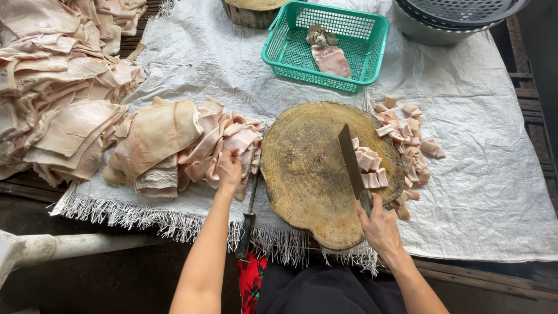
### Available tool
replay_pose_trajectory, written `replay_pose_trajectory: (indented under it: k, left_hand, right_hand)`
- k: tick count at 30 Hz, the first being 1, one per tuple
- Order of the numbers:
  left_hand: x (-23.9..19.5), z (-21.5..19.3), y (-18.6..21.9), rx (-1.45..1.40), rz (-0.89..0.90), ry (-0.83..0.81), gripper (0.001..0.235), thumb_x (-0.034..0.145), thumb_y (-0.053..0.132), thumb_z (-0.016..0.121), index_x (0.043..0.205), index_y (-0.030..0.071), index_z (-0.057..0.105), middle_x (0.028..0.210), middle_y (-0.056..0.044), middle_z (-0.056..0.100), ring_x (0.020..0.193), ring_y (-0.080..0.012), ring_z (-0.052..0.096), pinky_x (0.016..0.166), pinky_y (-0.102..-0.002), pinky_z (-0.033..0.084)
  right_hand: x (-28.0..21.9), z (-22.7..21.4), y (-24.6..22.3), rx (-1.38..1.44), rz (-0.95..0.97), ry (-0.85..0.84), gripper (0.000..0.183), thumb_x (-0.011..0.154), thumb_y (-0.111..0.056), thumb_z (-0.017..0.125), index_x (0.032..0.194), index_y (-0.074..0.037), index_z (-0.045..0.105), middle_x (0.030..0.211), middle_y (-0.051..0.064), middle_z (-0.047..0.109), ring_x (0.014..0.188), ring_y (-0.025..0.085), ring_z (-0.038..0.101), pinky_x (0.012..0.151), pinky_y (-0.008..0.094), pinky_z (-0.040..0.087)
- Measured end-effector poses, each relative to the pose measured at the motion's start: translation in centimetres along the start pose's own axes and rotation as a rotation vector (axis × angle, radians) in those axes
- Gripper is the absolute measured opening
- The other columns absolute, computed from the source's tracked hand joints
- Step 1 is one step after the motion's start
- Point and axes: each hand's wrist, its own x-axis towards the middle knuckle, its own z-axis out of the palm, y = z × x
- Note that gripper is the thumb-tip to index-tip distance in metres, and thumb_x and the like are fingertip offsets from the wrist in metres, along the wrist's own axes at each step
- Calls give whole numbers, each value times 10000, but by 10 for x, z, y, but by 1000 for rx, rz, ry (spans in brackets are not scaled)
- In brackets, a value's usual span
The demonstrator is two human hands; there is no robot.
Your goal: The person is slicing sheets of pork skin into strips and then into smaller rectangular pieces using a large knife on a wooden cutting board.
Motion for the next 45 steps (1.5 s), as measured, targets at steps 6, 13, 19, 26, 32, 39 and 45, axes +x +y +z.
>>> replay_pose_trajectory:
  k: [6, 13, 19, 26, 32, 39, 45]
  left_hand:
    - [68, -6, -24, 338, 139, -74, 468, 897, -36, 481, 1333, 69, 612, 1333, -208, 611, 1211, -410, 596, 1028, -478, 486]
    - [133, 45, -76, 596, 214, -195, 460, 1047, 234, 400, 1492, 136, 458, 1427, -158, 557, 1248, -388, 590, 1007, -497, 468]
    - [153, 44, -62, 372, -115, -98, 500, 1090, 422, 378, 1386, 62, 559, 1400, -188, 598, 1178, -422, 623, 1021, -512, 466]
    - [171, -42, 11, 428, -73, -329, 503, 1048, 469, 548, 1109, -4, 704, 1117, -268, 709, 1054, -403, 666, 939, -484, 520]
    - [132, -160, 132, -212, -285, -452, 390, 1059, 414, 578, 856, 88, 639, 747, -38, 616, 669, -153, 568, 639, -320, 521]
    - [63, -246, 235, -363, -144, -438, 368, 1023, 382, 662, 862, 50, 667, 770, -97, 685, 634, -171, 666, 614, -332, 602]
    - [1, -159, 251, -267, -290, -677, 325, 980, 292, 642, 879, -12, 694, 788, -137, 693, 638, -190, 683, 603, -359, 610]
  right_hand:
    - [17, 6, -4, -116, -9, -85, 589, 985, -378, 537, 1445, -67, 343, 900, 331, 723, 877, 541, 697, 818, 611, 535]
    - [19, 8, -20, -230, 127, -168, 573, 1015, -396, 471, 1475, -82, 332, 905, 292, 743, 863, 487, 736, 819, 574, 570]
    - [19, 7, -19, -233, 138, -167, 642, 1007, -409, 477, 1511, -56, 294, 909, 297, 741, 858, 481, 742, 818, 574, 582]
    - [16, 12, -12, -212, 62, -99, 613, 995, -391, 509, 1470, -40, 343, 939, 314, 720, 896, 519, 710, 836, 586, 555]
    - [13, 7, -4, -126, 22, -70, 609, 984, -387, 532, 1465, -58, 356, 966, 345, 708, 950, 549, 670, 892, 602, 505]
    - [16, 5, 6, -78, -39, -66, 608, 992, -385, 535, 1446, -33, 337, 933, 344, 702, 896, 555, 679, 843, 615, 508]
    - [-10, -5, 21, 20, -83, 13, 560, 999, -369, 551, 1415, -30, 392, 834, 350, 701, 848, 549, 692, 782, 599, 537]
